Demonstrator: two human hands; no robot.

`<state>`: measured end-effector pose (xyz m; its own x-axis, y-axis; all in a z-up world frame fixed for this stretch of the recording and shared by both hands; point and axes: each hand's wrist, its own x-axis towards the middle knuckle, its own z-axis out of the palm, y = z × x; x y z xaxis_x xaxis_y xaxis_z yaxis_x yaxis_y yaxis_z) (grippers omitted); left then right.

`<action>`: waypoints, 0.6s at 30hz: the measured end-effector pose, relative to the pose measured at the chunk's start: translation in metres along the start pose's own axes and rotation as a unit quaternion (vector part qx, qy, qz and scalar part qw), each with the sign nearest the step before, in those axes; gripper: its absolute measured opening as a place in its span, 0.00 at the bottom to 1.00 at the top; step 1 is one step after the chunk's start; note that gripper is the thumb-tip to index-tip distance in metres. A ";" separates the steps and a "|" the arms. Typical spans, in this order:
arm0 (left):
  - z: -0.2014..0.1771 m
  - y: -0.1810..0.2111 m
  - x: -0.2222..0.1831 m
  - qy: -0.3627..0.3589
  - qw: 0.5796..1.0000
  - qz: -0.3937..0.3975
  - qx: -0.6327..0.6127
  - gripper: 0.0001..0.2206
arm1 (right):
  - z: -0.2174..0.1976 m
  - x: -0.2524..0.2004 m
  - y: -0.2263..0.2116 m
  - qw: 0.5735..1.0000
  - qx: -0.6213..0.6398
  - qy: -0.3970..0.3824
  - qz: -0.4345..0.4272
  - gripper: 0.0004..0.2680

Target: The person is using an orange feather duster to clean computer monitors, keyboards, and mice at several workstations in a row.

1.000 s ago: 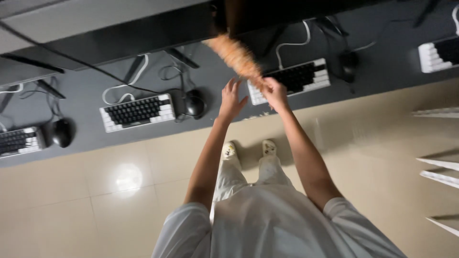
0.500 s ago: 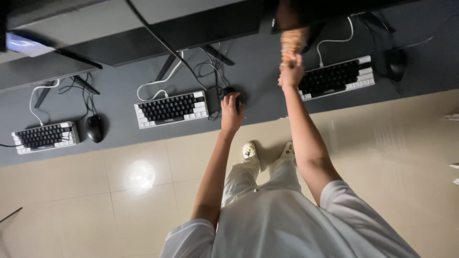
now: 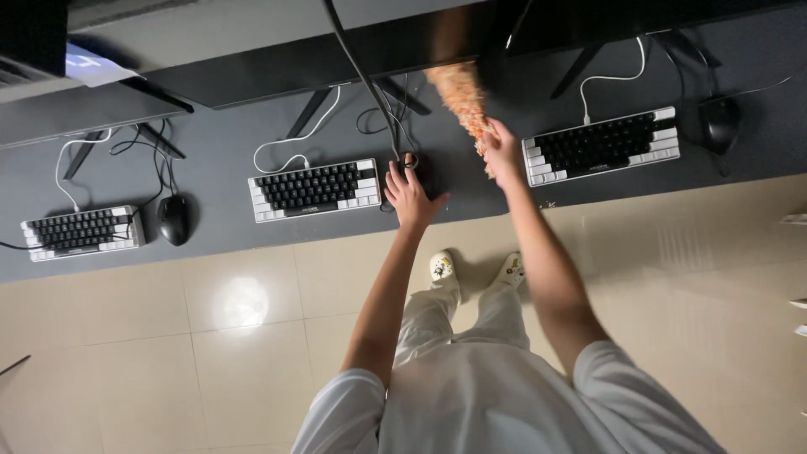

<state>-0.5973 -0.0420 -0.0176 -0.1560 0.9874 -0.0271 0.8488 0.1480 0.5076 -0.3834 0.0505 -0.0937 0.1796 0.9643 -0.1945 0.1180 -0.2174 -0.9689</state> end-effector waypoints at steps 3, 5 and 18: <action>0.002 -0.004 0.009 0.005 1.000 0.017 0.023 0.60 | 0.018 -0.022 0.013 0.993 -0.062 0.095 -0.039 0.13; 0.003 -0.007 0.017 0.002 0.999 0.020 0.026 0.61 | 0.019 -0.036 0.021 0.996 -0.066 0.058 -0.030 0.13; 0.035 -0.043 0.040 -0.085 0.995 -0.050 -0.001 0.50 | 0.021 -0.064 0.029 0.996 -0.064 0.028 -0.057 0.13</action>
<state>-0.6223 -0.0071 -0.0711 -0.1520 0.9627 -0.2239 0.8321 0.2469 0.4966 -0.4117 -0.0141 -0.1127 0.2122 0.9746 -0.0721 0.2634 -0.1281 -0.9561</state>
